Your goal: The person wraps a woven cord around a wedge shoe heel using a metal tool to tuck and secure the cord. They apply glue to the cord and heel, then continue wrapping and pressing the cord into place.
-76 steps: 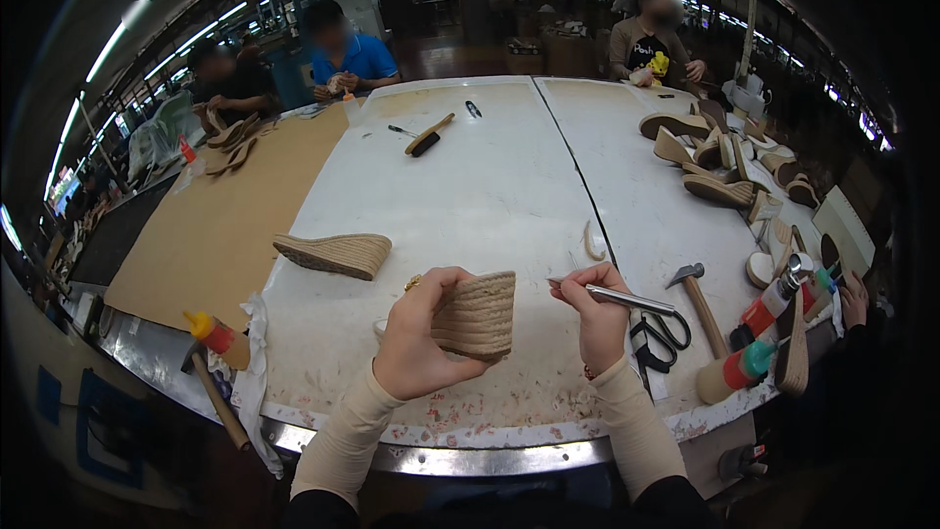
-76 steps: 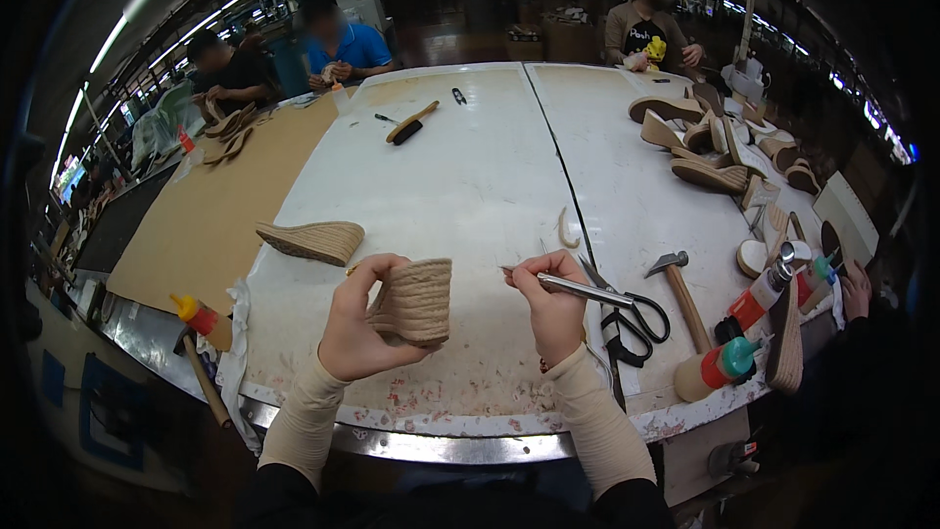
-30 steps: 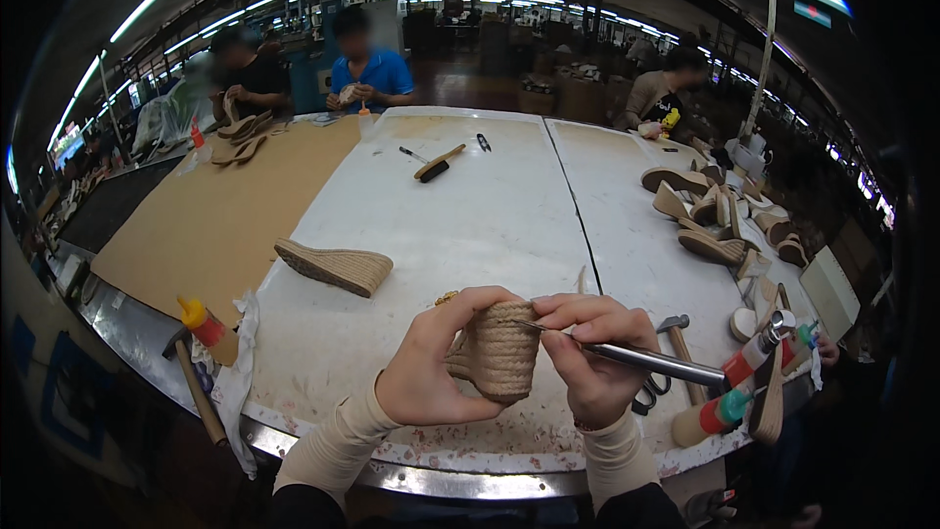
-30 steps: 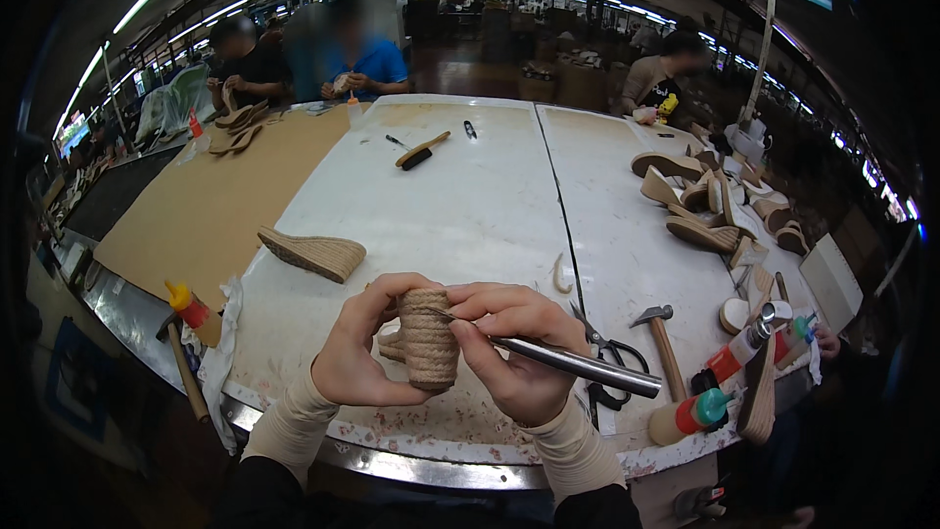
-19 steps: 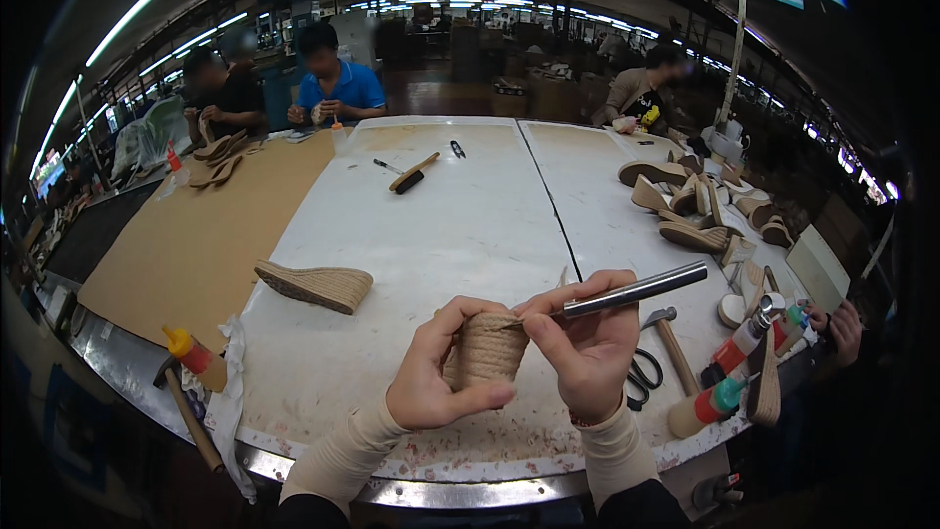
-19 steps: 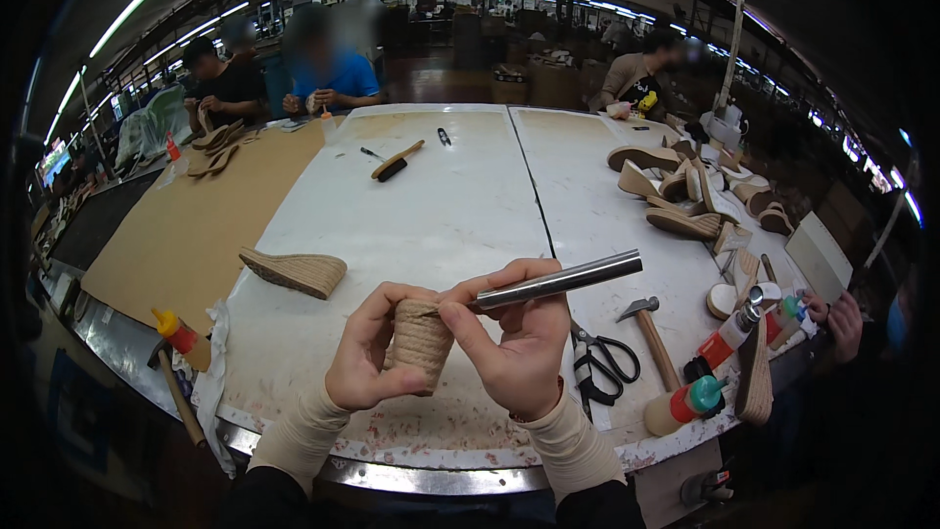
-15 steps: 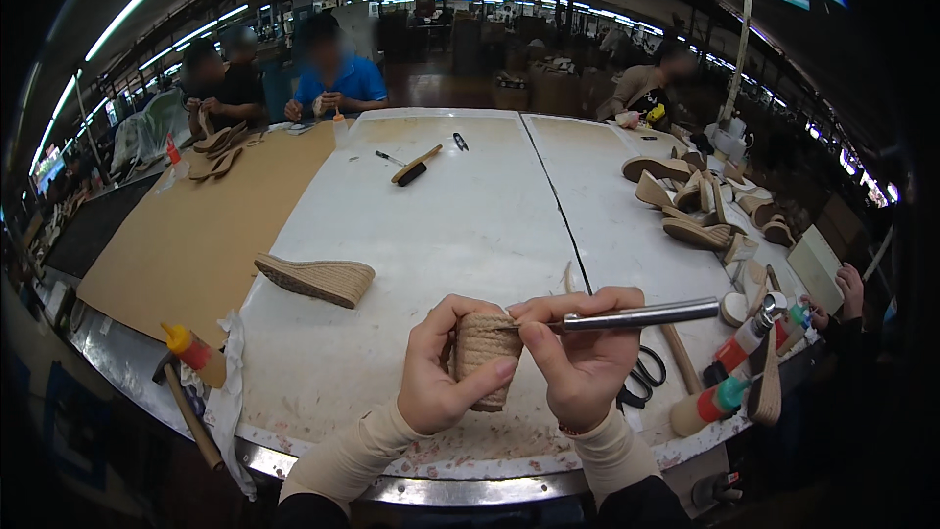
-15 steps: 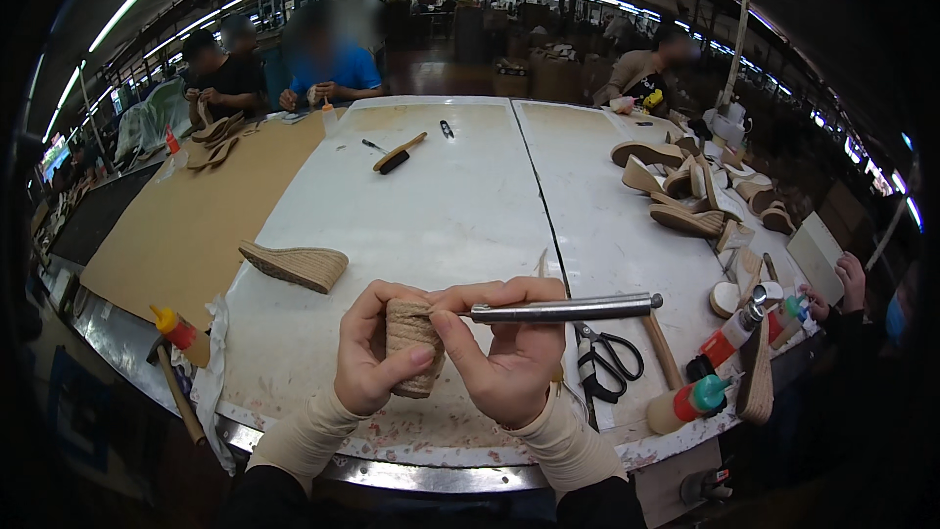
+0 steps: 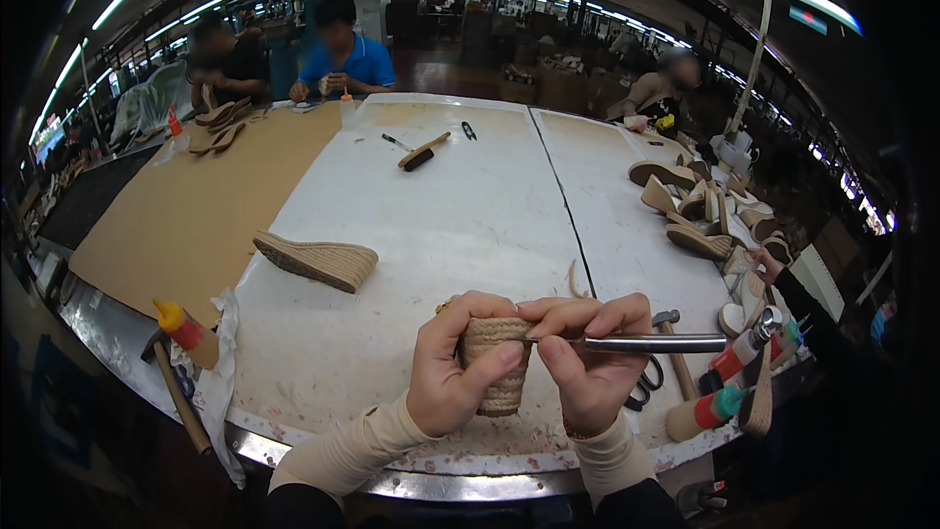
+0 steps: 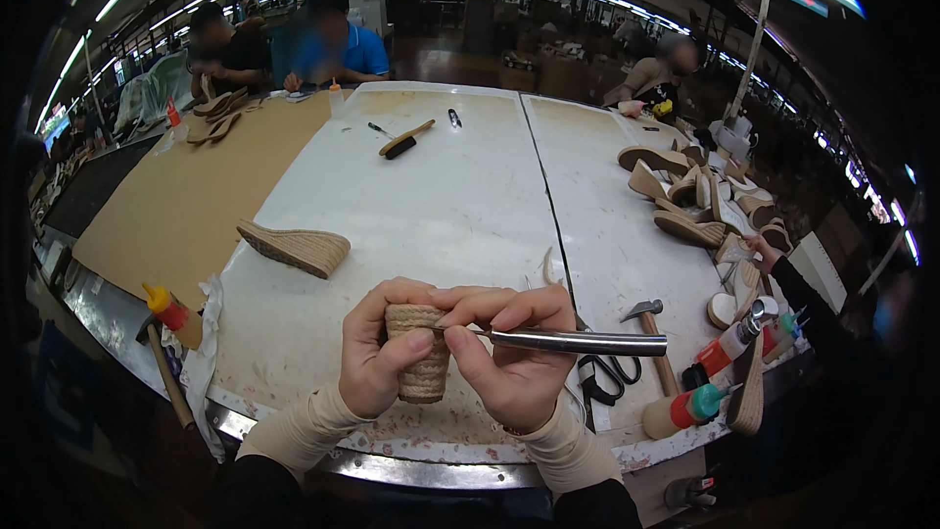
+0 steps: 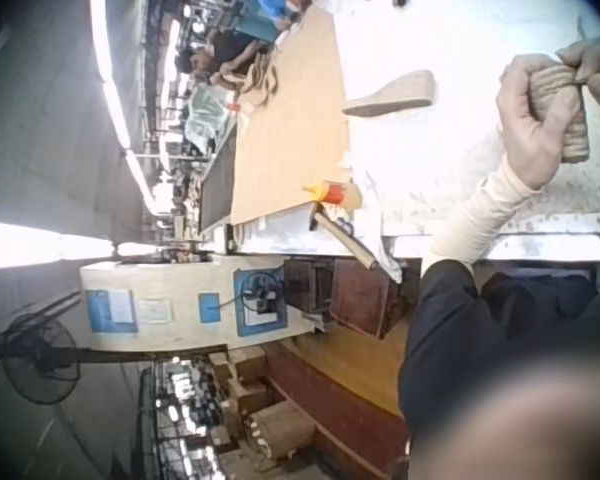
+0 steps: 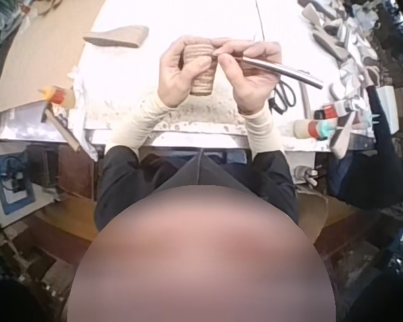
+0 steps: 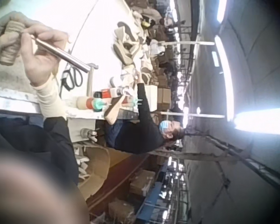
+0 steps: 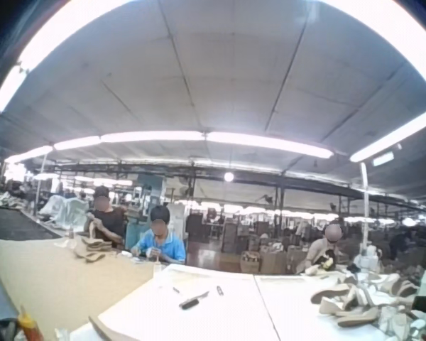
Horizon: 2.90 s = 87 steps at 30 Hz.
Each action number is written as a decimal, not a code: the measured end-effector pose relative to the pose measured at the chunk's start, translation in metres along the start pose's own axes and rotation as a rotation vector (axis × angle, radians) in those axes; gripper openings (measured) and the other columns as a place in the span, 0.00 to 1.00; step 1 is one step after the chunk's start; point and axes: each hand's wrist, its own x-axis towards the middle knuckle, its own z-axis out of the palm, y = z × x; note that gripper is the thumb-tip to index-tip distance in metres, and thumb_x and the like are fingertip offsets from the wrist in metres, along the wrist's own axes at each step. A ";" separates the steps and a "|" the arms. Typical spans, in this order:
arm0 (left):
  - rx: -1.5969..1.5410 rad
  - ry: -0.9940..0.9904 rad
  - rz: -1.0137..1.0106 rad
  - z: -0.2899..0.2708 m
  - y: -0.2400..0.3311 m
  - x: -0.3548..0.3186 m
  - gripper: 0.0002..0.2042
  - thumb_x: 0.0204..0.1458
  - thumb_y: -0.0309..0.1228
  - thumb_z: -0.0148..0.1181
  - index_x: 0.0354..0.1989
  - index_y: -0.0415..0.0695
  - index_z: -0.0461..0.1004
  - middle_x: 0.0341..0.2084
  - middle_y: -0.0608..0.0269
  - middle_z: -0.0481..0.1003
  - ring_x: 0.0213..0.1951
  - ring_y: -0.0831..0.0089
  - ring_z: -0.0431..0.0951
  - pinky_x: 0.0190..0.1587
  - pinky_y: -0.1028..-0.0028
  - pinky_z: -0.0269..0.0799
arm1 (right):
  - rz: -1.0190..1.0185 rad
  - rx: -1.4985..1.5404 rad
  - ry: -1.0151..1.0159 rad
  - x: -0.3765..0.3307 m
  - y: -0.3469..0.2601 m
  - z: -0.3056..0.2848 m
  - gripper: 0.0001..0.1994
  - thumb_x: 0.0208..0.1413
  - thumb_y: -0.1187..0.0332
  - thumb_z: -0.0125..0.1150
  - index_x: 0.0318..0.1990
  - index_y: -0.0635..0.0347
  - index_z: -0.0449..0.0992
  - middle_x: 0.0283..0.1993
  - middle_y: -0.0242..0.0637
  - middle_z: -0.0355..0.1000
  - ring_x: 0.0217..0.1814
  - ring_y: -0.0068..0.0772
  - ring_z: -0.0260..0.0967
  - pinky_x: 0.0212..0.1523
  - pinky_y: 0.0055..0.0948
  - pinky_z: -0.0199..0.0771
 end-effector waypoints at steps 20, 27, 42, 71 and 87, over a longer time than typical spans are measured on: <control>0.072 0.012 0.100 0.006 -0.001 -0.002 0.12 0.53 0.29 0.60 0.44 0.38 0.71 0.34 0.61 0.74 0.35 0.77 0.74 0.39 0.76 0.71 | -0.072 -0.113 0.011 0.000 -0.004 0.004 0.20 0.49 0.87 0.60 0.43 0.61 0.56 0.33 0.49 0.74 0.44 0.45 0.77 0.51 0.42 0.75; 0.171 -0.041 0.196 0.009 -0.006 -0.003 0.11 0.53 0.28 0.60 0.43 0.38 0.70 0.35 0.61 0.74 0.35 0.77 0.73 0.39 0.76 0.70 | 0.165 -0.083 0.124 -0.002 -0.018 0.001 0.20 0.50 0.86 0.61 0.43 0.61 0.56 0.33 0.46 0.74 0.41 0.38 0.77 0.50 0.37 0.75; 0.043 -0.005 0.130 0.009 -0.004 -0.004 0.11 0.53 0.27 0.60 0.43 0.38 0.71 0.35 0.61 0.74 0.36 0.78 0.73 0.40 0.77 0.69 | 0.090 0.021 0.046 0.000 -0.005 -0.001 0.21 0.49 0.86 0.64 0.43 0.60 0.58 0.32 0.46 0.74 0.43 0.39 0.76 0.48 0.34 0.74; 0.164 -0.007 0.062 0.012 0.002 -0.003 0.14 0.51 0.32 0.62 0.43 0.39 0.70 0.35 0.58 0.74 0.38 0.68 0.74 0.42 0.72 0.68 | 0.017 -0.064 0.056 0.000 -0.007 0.003 0.19 0.48 0.86 0.64 0.40 0.61 0.60 0.30 0.46 0.74 0.41 0.39 0.75 0.49 0.37 0.73; -0.197 0.283 -0.116 0.011 0.016 0.000 0.30 0.54 0.30 0.63 0.63 0.34 0.59 0.53 0.56 0.69 0.53 0.70 0.70 0.58 0.69 0.64 | 0.000 -0.036 0.144 -0.011 -0.003 0.012 0.14 0.50 0.83 0.65 0.37 0.61 0.64 0.37 0.48 0.76 0.51 0.49 0.73 0.55 0.42 0.72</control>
